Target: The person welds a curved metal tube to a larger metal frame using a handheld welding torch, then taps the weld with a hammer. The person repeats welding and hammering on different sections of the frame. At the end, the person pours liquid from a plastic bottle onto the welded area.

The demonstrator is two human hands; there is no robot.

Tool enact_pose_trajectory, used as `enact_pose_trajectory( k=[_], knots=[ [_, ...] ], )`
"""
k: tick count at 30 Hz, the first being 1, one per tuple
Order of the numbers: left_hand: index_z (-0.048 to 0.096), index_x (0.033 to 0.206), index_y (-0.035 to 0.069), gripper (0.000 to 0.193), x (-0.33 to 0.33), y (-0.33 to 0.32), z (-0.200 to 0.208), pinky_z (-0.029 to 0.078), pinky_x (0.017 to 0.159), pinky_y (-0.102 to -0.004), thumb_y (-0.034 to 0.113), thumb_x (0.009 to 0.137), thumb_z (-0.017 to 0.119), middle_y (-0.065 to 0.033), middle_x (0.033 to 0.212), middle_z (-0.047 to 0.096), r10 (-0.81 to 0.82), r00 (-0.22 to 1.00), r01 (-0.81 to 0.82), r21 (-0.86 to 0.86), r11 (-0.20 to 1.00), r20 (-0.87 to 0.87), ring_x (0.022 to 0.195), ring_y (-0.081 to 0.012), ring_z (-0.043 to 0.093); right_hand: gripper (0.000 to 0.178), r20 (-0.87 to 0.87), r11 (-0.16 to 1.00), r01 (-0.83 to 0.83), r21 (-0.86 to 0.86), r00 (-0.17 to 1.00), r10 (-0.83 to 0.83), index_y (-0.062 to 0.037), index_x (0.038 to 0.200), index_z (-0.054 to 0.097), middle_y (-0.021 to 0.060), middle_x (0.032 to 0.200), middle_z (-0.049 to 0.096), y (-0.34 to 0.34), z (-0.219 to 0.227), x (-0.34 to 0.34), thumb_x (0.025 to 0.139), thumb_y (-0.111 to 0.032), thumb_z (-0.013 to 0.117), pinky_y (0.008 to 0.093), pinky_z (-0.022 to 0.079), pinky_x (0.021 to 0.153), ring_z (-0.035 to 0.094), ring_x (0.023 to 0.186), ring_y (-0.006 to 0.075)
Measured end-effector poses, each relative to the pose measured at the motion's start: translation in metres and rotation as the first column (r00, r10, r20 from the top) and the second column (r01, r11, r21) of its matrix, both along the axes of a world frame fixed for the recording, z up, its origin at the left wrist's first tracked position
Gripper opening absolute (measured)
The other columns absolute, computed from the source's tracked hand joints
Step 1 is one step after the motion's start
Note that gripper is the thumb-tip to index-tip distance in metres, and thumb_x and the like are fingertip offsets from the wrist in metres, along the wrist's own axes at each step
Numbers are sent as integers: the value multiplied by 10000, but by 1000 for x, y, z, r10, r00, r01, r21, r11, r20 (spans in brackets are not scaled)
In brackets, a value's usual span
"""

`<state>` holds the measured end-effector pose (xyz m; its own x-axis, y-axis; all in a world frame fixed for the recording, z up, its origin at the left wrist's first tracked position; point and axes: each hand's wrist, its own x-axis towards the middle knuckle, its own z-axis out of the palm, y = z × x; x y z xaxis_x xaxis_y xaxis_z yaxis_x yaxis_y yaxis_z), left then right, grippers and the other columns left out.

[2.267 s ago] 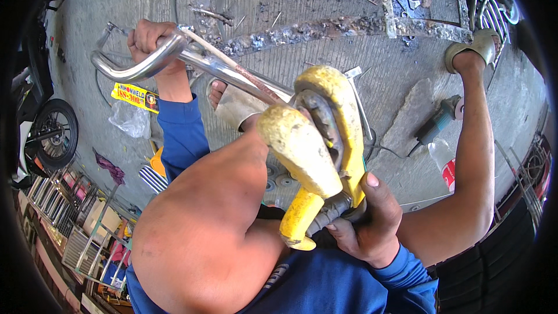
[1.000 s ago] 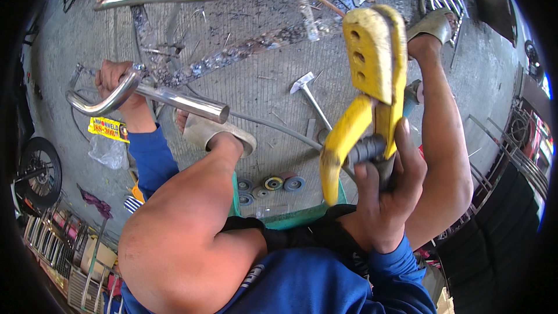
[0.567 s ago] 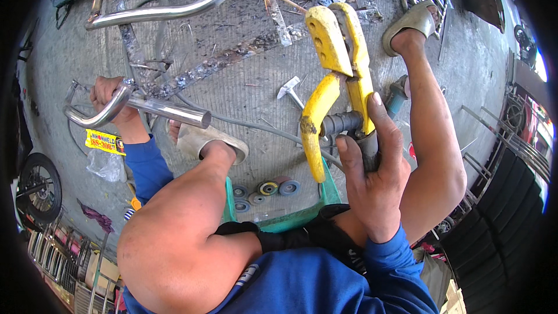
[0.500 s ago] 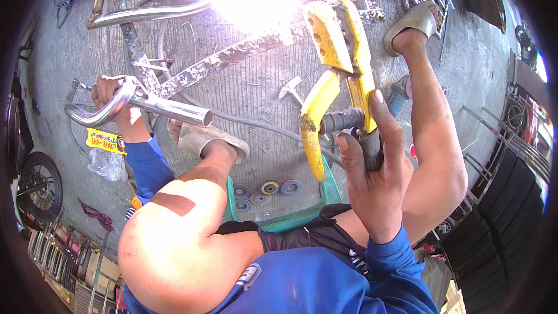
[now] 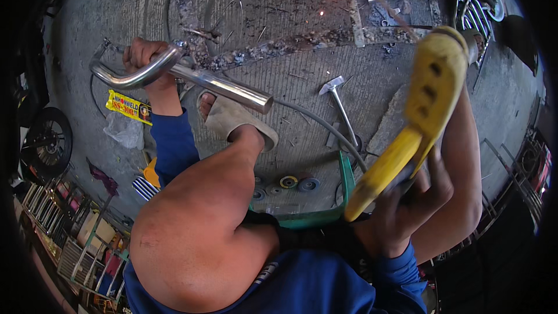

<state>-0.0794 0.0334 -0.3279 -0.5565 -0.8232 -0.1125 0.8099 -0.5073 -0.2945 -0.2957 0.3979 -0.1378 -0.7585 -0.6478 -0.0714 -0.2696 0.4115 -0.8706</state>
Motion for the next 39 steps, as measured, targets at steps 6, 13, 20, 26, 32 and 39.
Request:
enact_pose_trajectory(
  k=[6, 13, 20, 26, 32, 39],
  knots=[
    [397, 582, 176, 354, 2, -1, 1, 289, 387, -221, 184, 906, 540, 58, 472, 357, -39, 999, 39, 13, 999, -10, 359, -52, 269, 679, 225, 919, -363, -156, 893, 391, -69, 1452, 271, 252, 1326, 523, 4, -1, 26, 929, -139, 698, 397, 539, 911, 616, 1131, 298],
    [408, 581, 182, 357, 6, 1, 0, 287, 405, -196, 209, 902, 563, 72, 474, 383, -77, 994, 80, -37, 996, 76, 384, -43, 288, 798, 110, 903, -419, -94, 897, 428, -21, 1451, 368, 305, 1088, 661, -7, -8, 31, 802, -75, 830, 393, 581, 744, 722, 931, 340],
    [417, 594, 192, 346, 6, 2, -1, 315, 439, -192, 201, 907, 563, 77, 485, 389, -112, 990, 122, -124, 985, 80, 417, -42, 329, 804, 44, 899, -437, -44, 898, 438, -31, 1420, 396, 283, 998, 683, -11, -7, 32, 780, -157, 866, 363, 574, 637, 738, 813, 331],
    [429, 591, 192, 348, 12, -1, -9, 315, 441, -197, 203, 908, 572, 74, 510, 401, -90, 991, 101, -119, 988, 96, 417, -46, 324, 805, 13, 893, -447, -40, 894, 448, -25, 1418, 398, 275, 996, 687, -13, -9, 32, 775, -146, 868, 361, 578, 636, 739, 807, 332],
    [444, 607, 208, 326, 26, -13, -20, 341, 485, -232, 235, 900, 583, 71, 531, 410, -151, 978, 182, -229, 956, 147, 453, -51, 349, 819, 29, 899, -433, -69, 900, 435, -17, 1433, 392, 267, 996, 686, -16, -10, 35, 770, -110, 864, 343, 578, 626, 740, 793, 298],
    [461, 659, 191, 281, 31, -14, -25, 376, 542, -255, 252, 909, 574, 58, 583, 442, -147, 984, 166, -222, 961, 100, 495, -64, 394, 819, -8, 897, -443, -12, 897, 443, 4, 1411, 409, 261, 1016, 686, -20, -4, 34, 743, -80, 875, 329, 574, 594, 744, 769, 279]
  ],
)
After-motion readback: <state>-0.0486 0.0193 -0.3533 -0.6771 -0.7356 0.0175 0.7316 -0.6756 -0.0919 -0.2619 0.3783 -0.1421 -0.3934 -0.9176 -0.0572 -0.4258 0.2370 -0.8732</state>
